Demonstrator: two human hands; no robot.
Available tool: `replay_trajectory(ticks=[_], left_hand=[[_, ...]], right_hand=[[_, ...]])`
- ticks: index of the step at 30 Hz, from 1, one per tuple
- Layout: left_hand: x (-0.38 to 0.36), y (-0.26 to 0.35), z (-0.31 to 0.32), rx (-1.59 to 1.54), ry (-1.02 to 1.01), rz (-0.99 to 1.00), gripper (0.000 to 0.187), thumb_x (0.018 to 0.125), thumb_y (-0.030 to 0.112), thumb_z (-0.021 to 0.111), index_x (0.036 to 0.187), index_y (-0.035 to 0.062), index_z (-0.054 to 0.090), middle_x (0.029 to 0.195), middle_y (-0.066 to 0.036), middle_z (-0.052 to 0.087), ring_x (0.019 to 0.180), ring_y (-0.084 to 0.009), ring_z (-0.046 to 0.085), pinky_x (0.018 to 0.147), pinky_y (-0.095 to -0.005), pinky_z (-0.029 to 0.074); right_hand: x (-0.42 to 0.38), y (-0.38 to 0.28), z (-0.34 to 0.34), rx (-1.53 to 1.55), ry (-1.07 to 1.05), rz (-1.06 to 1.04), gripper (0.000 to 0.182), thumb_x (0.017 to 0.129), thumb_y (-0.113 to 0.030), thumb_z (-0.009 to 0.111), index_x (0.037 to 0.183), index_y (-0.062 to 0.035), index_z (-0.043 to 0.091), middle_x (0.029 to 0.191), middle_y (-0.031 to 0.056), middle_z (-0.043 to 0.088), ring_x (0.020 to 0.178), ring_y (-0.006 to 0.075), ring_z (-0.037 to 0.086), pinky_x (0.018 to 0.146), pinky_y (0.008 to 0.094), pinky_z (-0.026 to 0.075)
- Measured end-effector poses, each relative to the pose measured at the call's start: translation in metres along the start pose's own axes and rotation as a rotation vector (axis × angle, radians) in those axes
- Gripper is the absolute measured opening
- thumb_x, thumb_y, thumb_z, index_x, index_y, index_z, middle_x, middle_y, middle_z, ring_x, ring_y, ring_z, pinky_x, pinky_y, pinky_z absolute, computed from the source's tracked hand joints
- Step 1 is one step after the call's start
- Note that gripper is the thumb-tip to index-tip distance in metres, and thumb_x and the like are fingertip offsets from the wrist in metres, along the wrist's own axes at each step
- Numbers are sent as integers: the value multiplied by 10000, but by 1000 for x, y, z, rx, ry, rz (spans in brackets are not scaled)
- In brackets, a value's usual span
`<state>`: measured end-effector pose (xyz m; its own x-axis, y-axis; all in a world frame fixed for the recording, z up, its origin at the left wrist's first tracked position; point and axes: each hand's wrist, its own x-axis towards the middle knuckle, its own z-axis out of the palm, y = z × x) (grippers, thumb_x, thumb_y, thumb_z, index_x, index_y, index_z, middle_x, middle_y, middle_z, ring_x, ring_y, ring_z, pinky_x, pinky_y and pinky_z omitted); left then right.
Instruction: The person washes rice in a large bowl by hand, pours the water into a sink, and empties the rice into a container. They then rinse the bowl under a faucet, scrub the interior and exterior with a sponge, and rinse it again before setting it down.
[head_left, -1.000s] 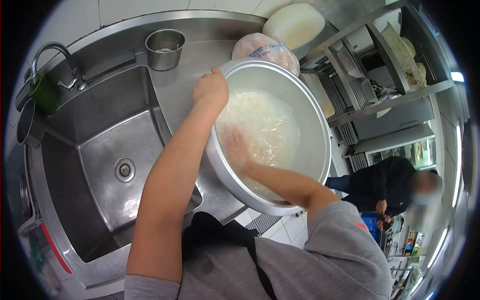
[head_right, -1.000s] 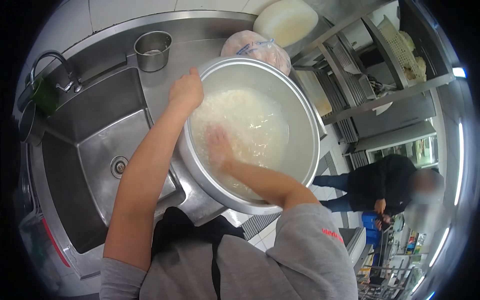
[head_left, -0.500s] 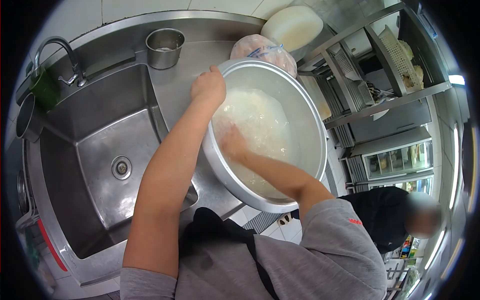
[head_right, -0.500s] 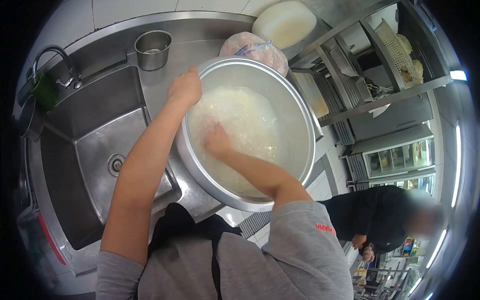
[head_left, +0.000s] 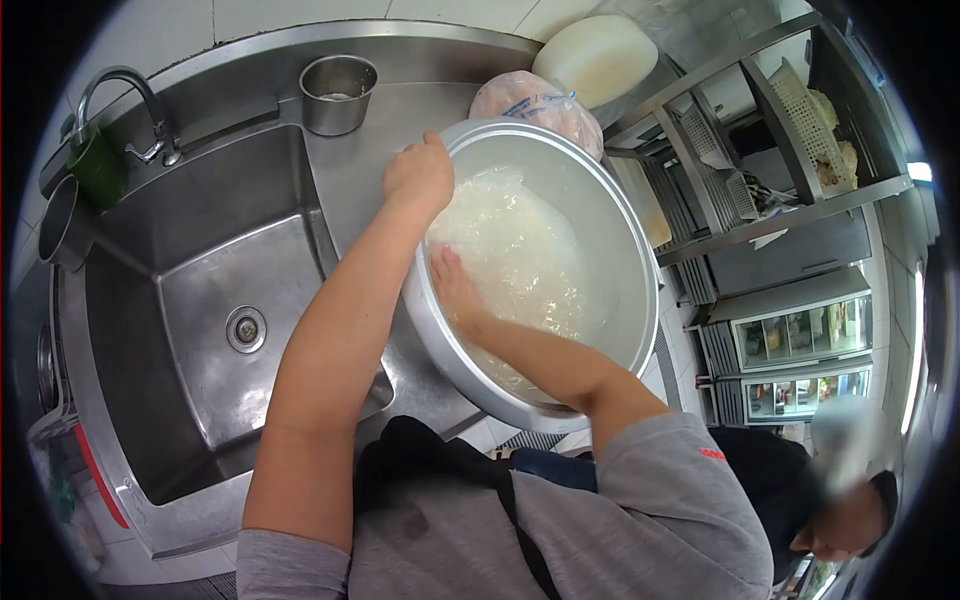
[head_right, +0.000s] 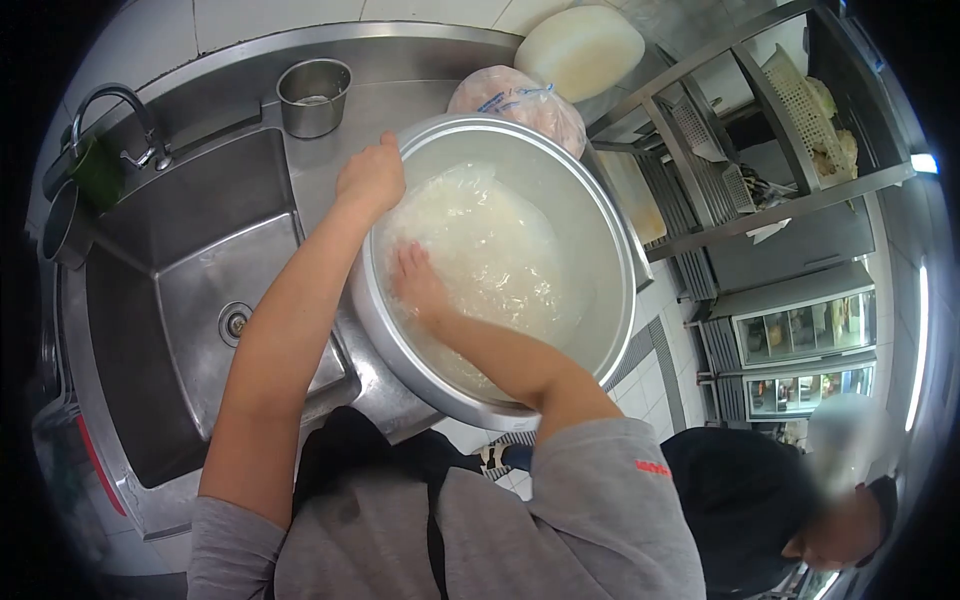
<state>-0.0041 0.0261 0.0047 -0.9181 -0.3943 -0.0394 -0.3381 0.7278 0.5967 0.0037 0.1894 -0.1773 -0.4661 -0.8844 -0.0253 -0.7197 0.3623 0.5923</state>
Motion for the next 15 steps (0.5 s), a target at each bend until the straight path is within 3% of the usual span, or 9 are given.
replay_trajectory(ticks=[1, 3, 6, 9, 11, 12, 14, 15], left_hand=[[-1, -1, 0, -7, -2, 6, 313, 771, 48, 418, 1078, -8, 411, 963, -227, 563, 912, -357, 556, 772, -417, 451], [-3, -1, 3, -8, 0, -2, 319, 771, 48, 420, 1085, -9, 407, 964, -226, 562, 912, -355, 556, 771, -415, 451], [-3, 1, 3, 36, 10, -15, 365, 787, 74, 416, 1139, -20, 384, 976, -214, 561, 904, -327, 565, 761, -389, 462], [-7, 1, 5, 39, -2, -17, 376, 788, 73, 418, 1150, -21, 379, 979, -215, 560, 903, -325, 565, 758, -387, 464], [-4, 2, 2, 11, 20, -21, 347, 772, 47, 426, 1112, -12, 394, 971, -226, 559, 910, -350, 558, 764, -410, 455], [0, 2, 3, 15, 33, -18, 338, 772, 48, 427, 1103, -15, 399, 970, -230, 558, 905, -350, 560, 762, -411, 456], [-1, -2, 8, -6, 20, -32, 329, 772, 49, 429, 1093, -18, 403, 969, -233, 558, 900, -351, 562, 759, -412, 457], [0, -2, 5, -30, 6, -22, 318, 771, 47, 428, 1081, -20, 408, 966, -238, 558, 896, -353, 563, 759, -414, 457]], right_hand=[[-22, 2, -11, -1, -6, -1, 515, 787, -226, 419, 1255, -31, 329, 1278, 237, 294, 1167, 345, 332, 959, 430, 285], [-52, 17, -33, 530, 48, 73, 506, 790, -235, 408, 1247, -28, 341, 1292, 220, 285, 1183, 328, 314, 950, 438, 293], [-22, 41, 23, 437, -24, 237, 495, 793, -223, 399, 1243, -25, 346, 1296, 198, 299, 1196, 317, 303, 972, 431, 265], [29, 87, 1, 665, -72, 378, 385, 823, -197, 371, 1177, -56, 426, 1282, 171, 338, 1202, 308, 295, 998, 437, 213], [60, 112, 15, 858, -708, 645, 404, 804, -156, 390, 1188, -33, 404, 1260, 200, 353, 1192, 327, 306, 989, 437, 233], [61, 104, 30, 865, -698, 639, 404, 804, -156, 390, 1188, -33, 404, 1260, 200, 353, 1192, 327, 306, 989, 437, 233], [23, 73, 71, 616, -49, 415, 443, 790, -121, 390, 1217, -7, 361, 1254, 223, 347, 1189, 349, 305, 989, 432, 240], [3, 58, 59, 182, -67, 260, 460, 789, -110, 385, 1233, 1, 336, 1263, 222, 337, 1195, 358, 294, 994, 430, 230]])
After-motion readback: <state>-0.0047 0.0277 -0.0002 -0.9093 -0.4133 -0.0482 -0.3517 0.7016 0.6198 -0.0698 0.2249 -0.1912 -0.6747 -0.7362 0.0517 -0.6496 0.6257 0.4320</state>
